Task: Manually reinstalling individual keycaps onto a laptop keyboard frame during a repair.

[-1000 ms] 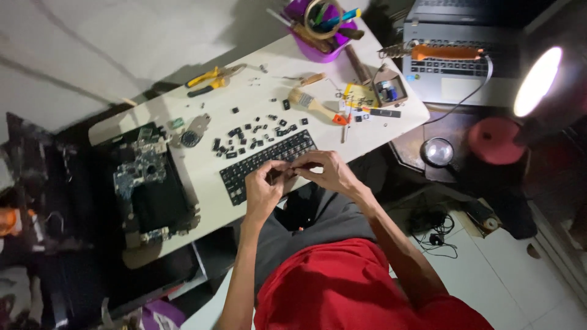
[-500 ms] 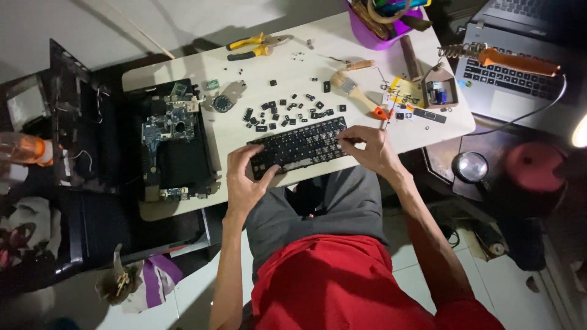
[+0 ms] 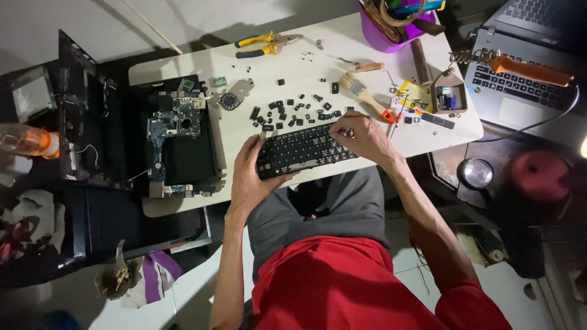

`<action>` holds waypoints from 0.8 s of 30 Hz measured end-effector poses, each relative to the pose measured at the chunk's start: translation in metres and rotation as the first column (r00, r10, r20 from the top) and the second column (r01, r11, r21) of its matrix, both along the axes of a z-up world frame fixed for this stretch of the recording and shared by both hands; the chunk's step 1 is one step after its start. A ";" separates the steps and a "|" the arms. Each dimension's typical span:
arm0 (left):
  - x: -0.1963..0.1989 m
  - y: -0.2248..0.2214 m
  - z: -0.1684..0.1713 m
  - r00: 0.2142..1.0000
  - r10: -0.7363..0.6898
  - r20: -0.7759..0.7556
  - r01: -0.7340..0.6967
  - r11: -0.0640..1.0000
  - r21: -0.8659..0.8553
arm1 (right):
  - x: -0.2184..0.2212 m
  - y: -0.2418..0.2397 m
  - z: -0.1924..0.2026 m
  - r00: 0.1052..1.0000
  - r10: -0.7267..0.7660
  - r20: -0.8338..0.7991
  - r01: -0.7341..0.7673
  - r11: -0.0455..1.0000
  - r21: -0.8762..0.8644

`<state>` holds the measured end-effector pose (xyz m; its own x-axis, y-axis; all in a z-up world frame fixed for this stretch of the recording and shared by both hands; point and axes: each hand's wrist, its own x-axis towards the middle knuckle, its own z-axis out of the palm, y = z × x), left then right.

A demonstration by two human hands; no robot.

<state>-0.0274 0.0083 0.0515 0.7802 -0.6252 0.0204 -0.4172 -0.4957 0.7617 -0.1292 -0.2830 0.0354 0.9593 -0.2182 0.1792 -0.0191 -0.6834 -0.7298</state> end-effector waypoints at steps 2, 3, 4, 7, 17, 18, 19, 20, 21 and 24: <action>0.000 0.001 -0.003 1.000 -0.003 0.003 0.003 1.000 0.005 | 0.000 -0.001 -0.003 1.000 0.002 -0.008 -0.002 1.000 -0.003; 0.001 0.001 -0.004 1.000 -0.007 0.007 0.006 1.000 0.009 | 0.000 -0.002 -0.005 1.000 0.002 -0.015 -0.002 1.000 -0.006; 0.000 0.001 -0.004 1.000 -0.006 0.006 0.006 1.000 0.010 | 0.001 -0.003 -0.007 1.000 0.002 -0.015 -0.002 1.000 -0.006; 0.000 0.002 -0.009 0.997 -0.018 0.073 0.021 0.999 -0.037 | 0.003 -0.005 -0.015 0.999 -0.008 -0.051 0.007 1.000 -0.012; 0.004 -0.014 -0.028 0.962 -0.105 0.254 0.118 0.992 -0.036 | 0.005 -0.004 -0.006 0.984 -0.023 -0.174 0.001 0.992 -0.126; 0.003 -0.018 -0.029 0.954 -0.117 0.278 0.129 0.991 -0.026 | 0.006 -0.004 -0.004 0.976 -0.026 -0.215 -0.007 0.988 -0.153; 0.002 -0.024 -0.029 0.954 -0.118 0.277 0.130 0.991 -0.026 | 0.006 -0.005 -0.004 0.976 -0.028 -0.215 -0.005 0.988 -0.153; 0.002 -0.029 -0.029 0.948 -0.157 0.278 0.164 0.986 -0.003 | 0.007 -0.005 -0.004 0.973 -0.023 -0.230 -0.015 0.987 -0.163; 0.002 -0.035 -0.029 0.940 -0.195 0.279 0.197 0.980 0.020 | 0.008 -0.006 -0.003 0.969 -0.018 -0.246 -0.026 0.985 -0.172; -0.001 -0.050 -0.021 0.929 -0.259 0.263 0.254 0.966 0.051 | 0.010 -0.007 -0.010 0.977 -0.006 -0.212 -0.034 0.982 -0.185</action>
<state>-0.0287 -0.0419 0.0308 0.5607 -0.8052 0.1931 -0.7173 -0.3558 0.5990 -0.1195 -0.2905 0.0249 0.9824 -0.1864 0.0091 -0.1482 -0.8086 -0.5695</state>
